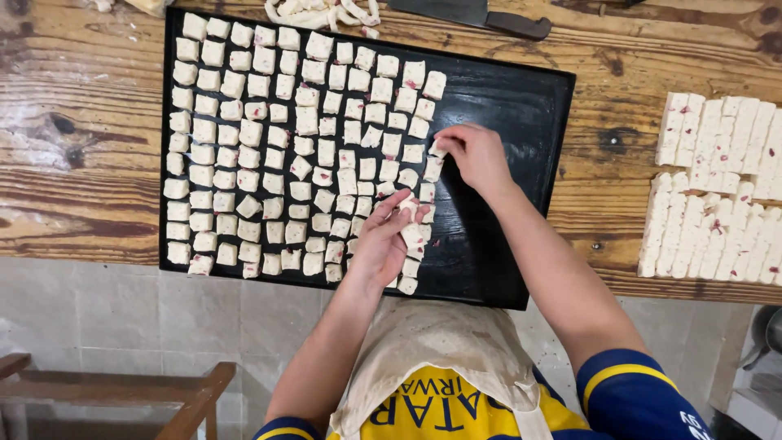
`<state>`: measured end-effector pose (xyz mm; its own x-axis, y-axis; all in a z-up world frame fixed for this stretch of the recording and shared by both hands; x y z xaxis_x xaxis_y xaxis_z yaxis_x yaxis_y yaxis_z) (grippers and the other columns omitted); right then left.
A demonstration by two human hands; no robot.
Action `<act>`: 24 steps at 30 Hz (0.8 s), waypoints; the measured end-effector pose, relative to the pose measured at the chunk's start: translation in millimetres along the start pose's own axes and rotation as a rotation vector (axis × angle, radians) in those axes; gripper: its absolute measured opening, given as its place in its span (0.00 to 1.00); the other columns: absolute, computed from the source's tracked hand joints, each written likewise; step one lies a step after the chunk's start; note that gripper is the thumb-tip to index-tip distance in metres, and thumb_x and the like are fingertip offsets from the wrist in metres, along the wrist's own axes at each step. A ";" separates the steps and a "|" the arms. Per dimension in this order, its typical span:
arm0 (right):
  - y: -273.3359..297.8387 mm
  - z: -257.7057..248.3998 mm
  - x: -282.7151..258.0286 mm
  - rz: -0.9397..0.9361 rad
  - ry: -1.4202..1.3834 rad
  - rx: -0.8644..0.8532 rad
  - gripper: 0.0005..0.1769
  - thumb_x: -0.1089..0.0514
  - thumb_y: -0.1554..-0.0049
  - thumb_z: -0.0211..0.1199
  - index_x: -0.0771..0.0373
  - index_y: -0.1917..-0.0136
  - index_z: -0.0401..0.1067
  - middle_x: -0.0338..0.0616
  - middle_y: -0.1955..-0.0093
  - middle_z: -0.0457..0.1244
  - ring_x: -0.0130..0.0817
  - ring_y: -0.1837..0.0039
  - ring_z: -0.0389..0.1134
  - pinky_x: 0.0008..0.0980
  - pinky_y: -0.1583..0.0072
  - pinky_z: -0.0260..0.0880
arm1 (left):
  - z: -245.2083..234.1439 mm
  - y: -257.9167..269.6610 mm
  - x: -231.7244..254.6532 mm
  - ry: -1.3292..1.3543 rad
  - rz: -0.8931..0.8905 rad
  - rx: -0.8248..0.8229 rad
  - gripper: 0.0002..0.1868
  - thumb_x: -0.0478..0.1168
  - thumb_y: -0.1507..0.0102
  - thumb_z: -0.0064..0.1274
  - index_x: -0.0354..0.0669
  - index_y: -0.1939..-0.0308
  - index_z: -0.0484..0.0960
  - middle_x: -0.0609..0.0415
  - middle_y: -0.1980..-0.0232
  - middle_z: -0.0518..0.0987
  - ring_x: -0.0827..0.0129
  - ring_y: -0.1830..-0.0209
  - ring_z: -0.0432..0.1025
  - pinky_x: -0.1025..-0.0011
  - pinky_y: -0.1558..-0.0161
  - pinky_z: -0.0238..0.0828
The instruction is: Arrange small pieces of dough onto a baking tray in a grid pattern.
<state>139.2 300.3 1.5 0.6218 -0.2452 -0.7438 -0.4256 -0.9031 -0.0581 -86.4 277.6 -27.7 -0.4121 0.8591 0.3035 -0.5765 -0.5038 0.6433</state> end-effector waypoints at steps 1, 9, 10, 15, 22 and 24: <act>-1.0 5.9 9.2 0.004 -0.002 0.003 0.06 0.51 0.40 0.72 0.51 0.51 0.82 0.41 0.57 0.71 0.46 0.50 0.73 0.41 0.45 0.73 | 3.7 -2.7 -0.8 -0.004 -0.004 0.001 0.22 0.24 0.34 0.51 0.24 0.36 0.69 0.37 0.48 0.76 0.42 0.44 0.77 0.61 0.38 0.77; 86.7 66.9 -24.5 0.550 -0.967 -0.214 0.24 0.43 0.33 0.53 0.63 0.34 0.65 0.39 0.48 0.60 0.30 0.49 0.66 0.31 0.49 0.78 | 37.0 -27.9 28.3 0.122 0.330 -0.084 0.18 0.20 0.35 0.51 0.34 0.42 0.74 0.38 0.48 0.82 0.42 0.35 0.71 0.55 0.33 0.72; 92.7 69.6 -23.5 0.552 -0.964 -0.213 0.24 0.43 0.33 0.53 0.63 0.34 0.65 0.39 0.48 0.60 0.30 0.49 0.66 0.31 0.49 0.78 | 37.0 -29.1 26.2 0.124 0.327 -0.084 0.18 0.20 0.35 0.51 0.34 0.42 0.74 0.38 0.48 0.82 0.42 0.35 0.71 0.55 0.33 0.72; 58.2 -5.3 9.2 0.383 -0.432 0.188 0.13 0.59 0.41 0.72 0.59 0.43 0.79 0.46 0.65 0.70 0.30 0.58 0.71 0.32 0.49 0.72 | 38.7 -36.2 35.5 -0.069 0.445 -0.019 0.17 0.21 0.36 0.53 0.36 0.46 0.72 0.38 0.47 0.82 0.45 0.38 0.74 0.57 0.35 0.74; -28.5 -28.3 1.6 -0.124 0.074 0.104 0.21 0.59 0.41 0.70 0.54 0.35 0.75 0.46 0.54 0.71 0.47 0.47 0.71 0.46 0.40 0.70 | 25.2 -48.0 15.7 -0.352 0.316 -0.059 0.14 0.23 0.35 0.51 0.31 0.45 0.73 0.44 0.50 0.78 0.54 0.44 0.78 0.60 0.40 0.79; -43.6 -11.9 7.7 -0.101 0.131 -0.042 0.28 0.58 0.46 0.75 0.52 0.34 0.70 0.38 0.55 0.71 0.41 0.49 0.71 0.43 0.41 0.72 | 28.1 -49.5 19.6 -0.408 0.321 -0.062 0.26 0.24 0.41 0.63 0.35 0.41 0.69 0.46 0.56 0.79 0.65 0.57 0.79 0.67 0.52 0.85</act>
<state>170.4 333.6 6.3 0.7415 -0.1934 -0.6425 -0.3301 -0.9388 -0.0984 -46.1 321.9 -33.8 -0.2735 0.6198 0.7356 -0.5124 -0.7411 0.4339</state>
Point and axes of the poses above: each hand's wrist, its own y-axis away from the middle knuckle, its own z-axis out of the palm, x = y × z, the point moved 10 cm from there along -y, towards the middle knuckle
